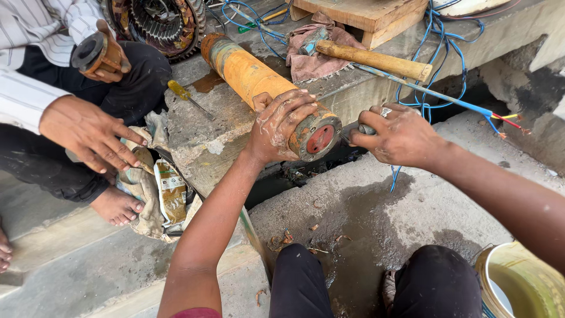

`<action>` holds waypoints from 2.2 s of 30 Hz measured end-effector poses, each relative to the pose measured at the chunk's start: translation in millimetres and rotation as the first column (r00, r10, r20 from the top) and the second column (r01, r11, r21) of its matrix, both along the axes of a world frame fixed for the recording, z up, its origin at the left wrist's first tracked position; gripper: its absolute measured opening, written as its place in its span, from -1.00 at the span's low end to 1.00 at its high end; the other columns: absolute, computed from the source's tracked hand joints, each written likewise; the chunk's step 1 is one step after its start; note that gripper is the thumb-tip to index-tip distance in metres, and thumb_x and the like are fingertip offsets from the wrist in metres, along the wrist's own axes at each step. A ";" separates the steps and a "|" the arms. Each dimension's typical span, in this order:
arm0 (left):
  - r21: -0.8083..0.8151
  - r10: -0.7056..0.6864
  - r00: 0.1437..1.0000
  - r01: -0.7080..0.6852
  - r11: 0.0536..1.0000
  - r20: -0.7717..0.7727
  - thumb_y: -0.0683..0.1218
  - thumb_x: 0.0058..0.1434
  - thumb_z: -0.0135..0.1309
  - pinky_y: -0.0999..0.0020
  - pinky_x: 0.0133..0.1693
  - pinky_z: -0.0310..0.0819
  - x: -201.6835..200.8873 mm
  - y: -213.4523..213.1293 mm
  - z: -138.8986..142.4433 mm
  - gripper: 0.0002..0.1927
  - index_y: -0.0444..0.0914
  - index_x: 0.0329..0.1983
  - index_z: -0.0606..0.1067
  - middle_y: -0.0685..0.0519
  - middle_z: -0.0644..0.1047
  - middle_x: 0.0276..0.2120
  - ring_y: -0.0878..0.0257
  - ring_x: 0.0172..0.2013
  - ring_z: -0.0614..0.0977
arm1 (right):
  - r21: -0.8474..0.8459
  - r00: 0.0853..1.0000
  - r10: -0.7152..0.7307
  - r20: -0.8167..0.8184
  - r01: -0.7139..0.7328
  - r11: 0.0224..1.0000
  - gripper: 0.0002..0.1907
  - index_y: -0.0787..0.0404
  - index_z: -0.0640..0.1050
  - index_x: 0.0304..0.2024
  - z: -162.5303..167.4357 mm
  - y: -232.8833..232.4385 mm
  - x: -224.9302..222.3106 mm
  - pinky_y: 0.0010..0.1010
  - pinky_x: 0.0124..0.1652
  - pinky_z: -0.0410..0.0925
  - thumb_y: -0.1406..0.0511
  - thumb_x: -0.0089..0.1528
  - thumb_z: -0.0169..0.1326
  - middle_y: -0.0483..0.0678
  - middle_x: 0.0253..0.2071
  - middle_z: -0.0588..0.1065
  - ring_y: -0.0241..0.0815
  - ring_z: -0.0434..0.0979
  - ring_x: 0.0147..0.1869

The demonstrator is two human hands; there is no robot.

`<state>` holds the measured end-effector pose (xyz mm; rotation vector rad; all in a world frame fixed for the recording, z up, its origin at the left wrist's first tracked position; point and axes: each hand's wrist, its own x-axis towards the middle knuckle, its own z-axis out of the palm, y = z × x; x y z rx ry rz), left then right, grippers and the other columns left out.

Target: The person uses a hammer and chisel to remove a metal cap from the end of a cylindrical motor component. After removing the cap, they dip it into a bucket of water and then use a screwdriver to work on the exposed end of the cylinder.

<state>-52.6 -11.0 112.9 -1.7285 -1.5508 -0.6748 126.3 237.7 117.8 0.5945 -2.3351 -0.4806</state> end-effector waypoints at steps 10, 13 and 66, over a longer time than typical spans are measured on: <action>0.002 -0.005 1.000 0.005 1.000 -0.012 0.16 -0.23 0.50 0.03 0.16 0.18 -0.8 2.1 -1.3 -0.02 -0.07 0.31 0.38 0.10 0.46 0.29 0.08 0.33 0.49 | -0.108 0.993 0.078 -0.089 -0.088 0.990 -0.70 -0.04 0.54 -0.20 -16.4 4.6 -10.0 -0.18 -0.13 0.43 0.30 0.01 0.21 -0.14 -0.21 0.42 -0.09 0.54 -0.14; -0.002 0.000 1.000 0.000 1.000 -0.012 0.17 -0.26 0.50 0.02 0.15 0.17 -0.4 2.1 -0.3 -0.01 -0.07 0.30 0.38 0.10 0.46 0.28 0.08 0.32 0.49 | -0.073 0.997 0.060 -0.046 -0.064 0.995 -0.65 -0.06 0.56 -0.17 -9.8 5.4 -6.7 -0.20 -0.16 0.44 0.28 -0.03 0.22 -0.12 -0.23 0.42 -0.09 0.54 -0.15; -0.018 0.014 1.000 -0.014 1.000 -0.024 0.27 -0.05 0.45 -0.01 0.19 0.14 -9.3 5.6 -5.3 -0.10 -0.04 0.32 0.36 0.11 0.45 0.30 0.12 0.34 0.45 | 0.149 0.989 -0.146 0.038 0.139 0.979 -0.53 -0.12 0.51 -0.05 15.9 -3.5 -9.8 -0.19 -0.19 0.49 -0.16 0.12 0.04 -0.14 -0.35 0.49 -0.10 0.62 -0.20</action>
